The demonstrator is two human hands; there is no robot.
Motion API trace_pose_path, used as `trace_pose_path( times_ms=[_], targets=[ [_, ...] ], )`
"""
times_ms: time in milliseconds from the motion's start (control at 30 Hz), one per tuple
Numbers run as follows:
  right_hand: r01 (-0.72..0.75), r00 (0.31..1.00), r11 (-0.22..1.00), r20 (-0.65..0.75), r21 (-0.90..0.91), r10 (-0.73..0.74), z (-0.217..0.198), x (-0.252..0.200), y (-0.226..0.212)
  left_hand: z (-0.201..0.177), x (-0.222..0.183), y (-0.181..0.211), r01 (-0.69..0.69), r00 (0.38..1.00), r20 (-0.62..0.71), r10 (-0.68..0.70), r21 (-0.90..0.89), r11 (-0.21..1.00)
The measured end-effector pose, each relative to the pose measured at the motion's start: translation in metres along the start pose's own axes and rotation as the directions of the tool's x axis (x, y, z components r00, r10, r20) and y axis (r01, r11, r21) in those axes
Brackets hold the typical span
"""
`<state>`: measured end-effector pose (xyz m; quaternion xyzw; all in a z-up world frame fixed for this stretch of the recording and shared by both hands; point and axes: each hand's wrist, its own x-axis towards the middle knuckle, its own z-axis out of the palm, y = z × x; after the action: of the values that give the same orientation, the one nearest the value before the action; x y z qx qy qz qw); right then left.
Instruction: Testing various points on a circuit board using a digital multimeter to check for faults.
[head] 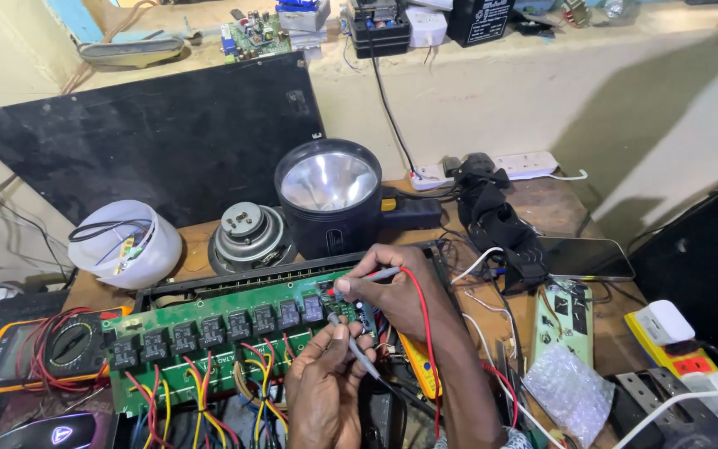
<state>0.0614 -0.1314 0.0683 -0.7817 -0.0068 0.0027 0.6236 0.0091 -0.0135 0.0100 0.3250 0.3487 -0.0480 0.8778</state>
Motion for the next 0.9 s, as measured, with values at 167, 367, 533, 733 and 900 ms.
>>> trace_pose_path(
  times_ms=[167,367,533,733,900],
  targets=[
    [-0.067,0.996,0.998,0.051,0.006,0.067,0.003,-0.006,-0.015,0.001,0.0,0.0,0.019,0.999,-0.028,-0.019,0.014,1.0],
    [-0.039,0.992,0.927,-0.126,-0.373,-0.008,0.04,-0.016,-0.008,-0.017,0.026,-0.02,-0.051,0.998,0.04,0.052,-0.027,0.998],
    [0.181,0.93,0.72,-0.122,-0.67,-0.348,0.071,-0.03,0.005,-0.009,0.013,-0.02,-0.091,0.973,0.201,0.111,-0.106,0.99],
    [0.137,0.954,0.795,-0.137,-0.591,-0.266,0.06,-0.028,0.001,0.015,-0.015,-0.003,-0.05,0.996,0.066,0.053,-0.048,0.998],
    [0.122,0.952,0.892,-0.204,-0.436,-0.23,0.045,-0.019,0.015,-0.028,0.042,-0.043,-0.129,0.952,0.257,0.165,-0.149,0.98]
  ],
)
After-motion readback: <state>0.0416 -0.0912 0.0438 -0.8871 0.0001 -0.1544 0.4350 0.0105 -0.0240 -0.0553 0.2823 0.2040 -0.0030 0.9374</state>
